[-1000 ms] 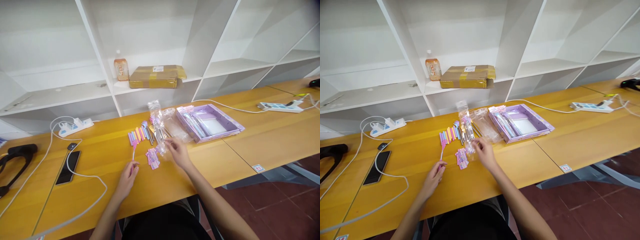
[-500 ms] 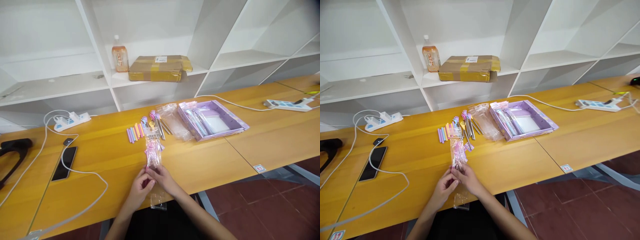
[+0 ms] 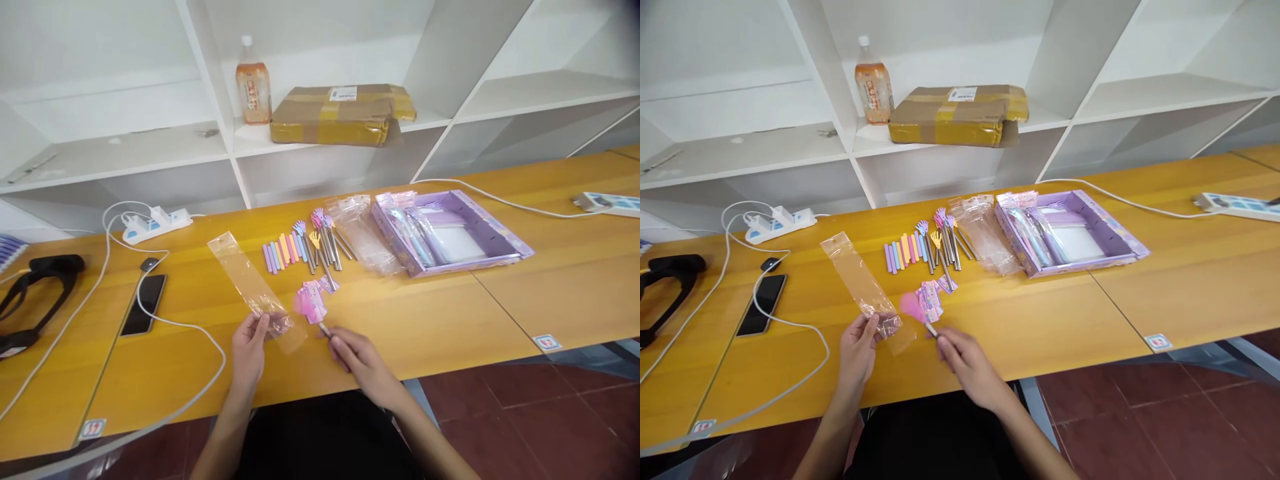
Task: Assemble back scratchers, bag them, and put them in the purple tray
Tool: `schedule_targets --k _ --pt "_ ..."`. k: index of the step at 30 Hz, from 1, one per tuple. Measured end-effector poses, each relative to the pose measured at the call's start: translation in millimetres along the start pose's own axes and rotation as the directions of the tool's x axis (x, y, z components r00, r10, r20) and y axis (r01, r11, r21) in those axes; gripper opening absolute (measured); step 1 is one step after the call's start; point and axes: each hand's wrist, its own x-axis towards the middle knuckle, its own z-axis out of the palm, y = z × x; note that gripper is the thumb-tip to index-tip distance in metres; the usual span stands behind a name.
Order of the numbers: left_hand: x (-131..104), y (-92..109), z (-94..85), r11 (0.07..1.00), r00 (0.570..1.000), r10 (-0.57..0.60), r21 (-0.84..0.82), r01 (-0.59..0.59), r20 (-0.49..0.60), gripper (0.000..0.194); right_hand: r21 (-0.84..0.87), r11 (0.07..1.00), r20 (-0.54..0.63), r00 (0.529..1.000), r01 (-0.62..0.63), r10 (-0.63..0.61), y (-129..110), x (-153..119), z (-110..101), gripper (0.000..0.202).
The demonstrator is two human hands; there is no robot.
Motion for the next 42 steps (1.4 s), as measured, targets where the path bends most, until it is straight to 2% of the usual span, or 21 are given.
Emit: schedule_targets --k 1,3,8,15,23,26,29,31,34,36,39,42 --pt "1.2 1.3 2.2 1.0 1.0 0.002 -0.012 -0.002 -0.013 0.038 -0.088 0.996 0.081 0.997 0.021 -0.014 -2.1 -4.8 3.0 0.042" --pt "2.3 2.3 6.6 0.999 1.0 0.001 -0.041 -0.002 -0.028 0.039 -0.206 0.977 0.152 0.988 0.055 -0.023 -4.0 -10.6 10.0 0.041" --pt "2.4 0.0 11.7 0.988 0.998 0.012 -0.151 -0.02 -0.055 0.038 -0.301 0.953 0.091 0.996 0.033 -0.006 1.5 -12.4 18.3 0.039" --pt "7.7 2.8 9.3 0.969 0.996 0.006 -0.247 -0.027 -0.087 0.036 -0.316 0.948 0.119 0.993 0.025 0.013 5.5 -17.6 14.9 0.038" --pt "1.2 -2.7 14.6 0.981 0.999 -0.039 -0.19 0.034 -0.023 0.041 -0.294 0.955 0.083 0.996 0.042 -0.018 5.3 -11.8 19.7 0.039" --pt "-4.9 -6.6 20.0 0.985 0.998 -0.056 -0.161 0.06 0.028 0.042 -0.272 0.961 0.07 0.997 0.055 -0.037 6.0 -9.3 23.2 0.04" --pt "-10.2 -9.7 24.4 0.987 0.988 -0.088 -0.126 0.104 0.124 0.041 -0.249 0.967 0.029 0.998 0.055 -0.049 8.4 -7.7 26.7 0.043" --pt "-11.4 -11.0 25.4 0.987 0.983 -0.096 -0.11 0.114 0.157 0.039 -0.209 0.978 0.014 1.0 0.026 -0.023 10.2 -7.7 27.6 0.042" --pt "-7.9 -10.8 23.1 0.986 0.994 -0.05 -0.154 0.064 0.095 0.035 -0.05 0.996 0.035 0.997 -0.073 0.074 11.5 -11.0 24.1 0.037" --pt "-2.7 -8.7 19.0 0.977 1.0 -0.009 -0.212 0.01 0.006 0.034 0.056 0.991 0.078 0.99 -0.122 0.117 11.0 -14.7 18.2 0.046" --pt "5.9 -3.8 11.2 0.961 0.996 0.013 -0.276 -0.036 -0.084 0.034 0.144 0.98 0.163 0.98 -0.136 0.112 8.6 -20.1 7.3 0.046" --pt "10.6 -1.1 5.9 0.947 0.993 0.014 -0.317 -0.05 -0.115 0.033 0.188 0.973 0.222 0.971 -0.137 0.093 5.4 -22.4 -0.6 0.043"
